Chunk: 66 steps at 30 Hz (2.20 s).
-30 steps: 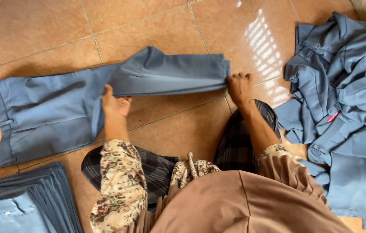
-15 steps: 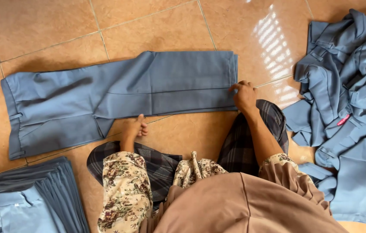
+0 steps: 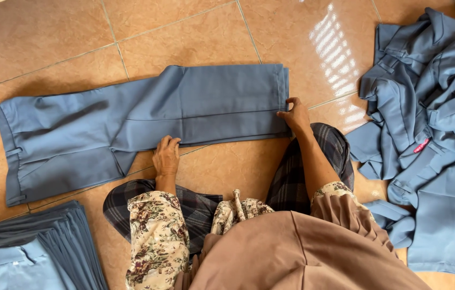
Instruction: Folding blue trousers into neat rectangles and stacking them on the floor.
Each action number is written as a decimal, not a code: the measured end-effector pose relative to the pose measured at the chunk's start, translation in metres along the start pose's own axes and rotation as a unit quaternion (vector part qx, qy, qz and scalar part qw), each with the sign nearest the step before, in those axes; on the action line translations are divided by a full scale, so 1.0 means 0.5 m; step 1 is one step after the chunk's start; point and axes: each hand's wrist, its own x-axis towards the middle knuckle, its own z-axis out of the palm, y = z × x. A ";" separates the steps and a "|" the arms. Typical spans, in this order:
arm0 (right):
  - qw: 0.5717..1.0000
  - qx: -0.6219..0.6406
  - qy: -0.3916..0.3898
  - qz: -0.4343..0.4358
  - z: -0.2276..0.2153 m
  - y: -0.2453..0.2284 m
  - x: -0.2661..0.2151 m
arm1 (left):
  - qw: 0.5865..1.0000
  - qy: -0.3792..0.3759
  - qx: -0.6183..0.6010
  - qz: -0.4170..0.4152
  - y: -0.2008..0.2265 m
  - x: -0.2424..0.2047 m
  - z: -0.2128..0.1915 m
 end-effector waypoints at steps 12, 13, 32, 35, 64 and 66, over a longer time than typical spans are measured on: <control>0.997 0.054 0.026 -0.044 -0.034 -0.048 -0.067 | 0.989 0.142 -0.025 0.010 0.041 0.014 -0.074; 0.999 0.018 0.014 -0.031 -0.031 -0.052 -0.067 | 0.996 0.090 -0.025 -0.005 0.033 0.006 -0.059; 1.000 -0.005 0.001 0.025 0.049 0.041 0.039 | 0.998 0.054 0.025 0.037 0.024 -0.001 -0.031; 0.996 0.072 0.008 0.057 0.049 0.030 0.044 | 0.998 0.025 0.024 0.056 0.025 -0.011 -0.029; 0.683 0.705 -0.183 -0.054 -0.099 -0.045 0.091 | 0.925 -0.242 -0.249 0.156 0.544 0.030 -0.003; 0.704 0.680 -0.197 -0.049 -0.075 -0.173 0.005 | 0.902 -0.283 -0.310 0.102 0.497 0.037 0.042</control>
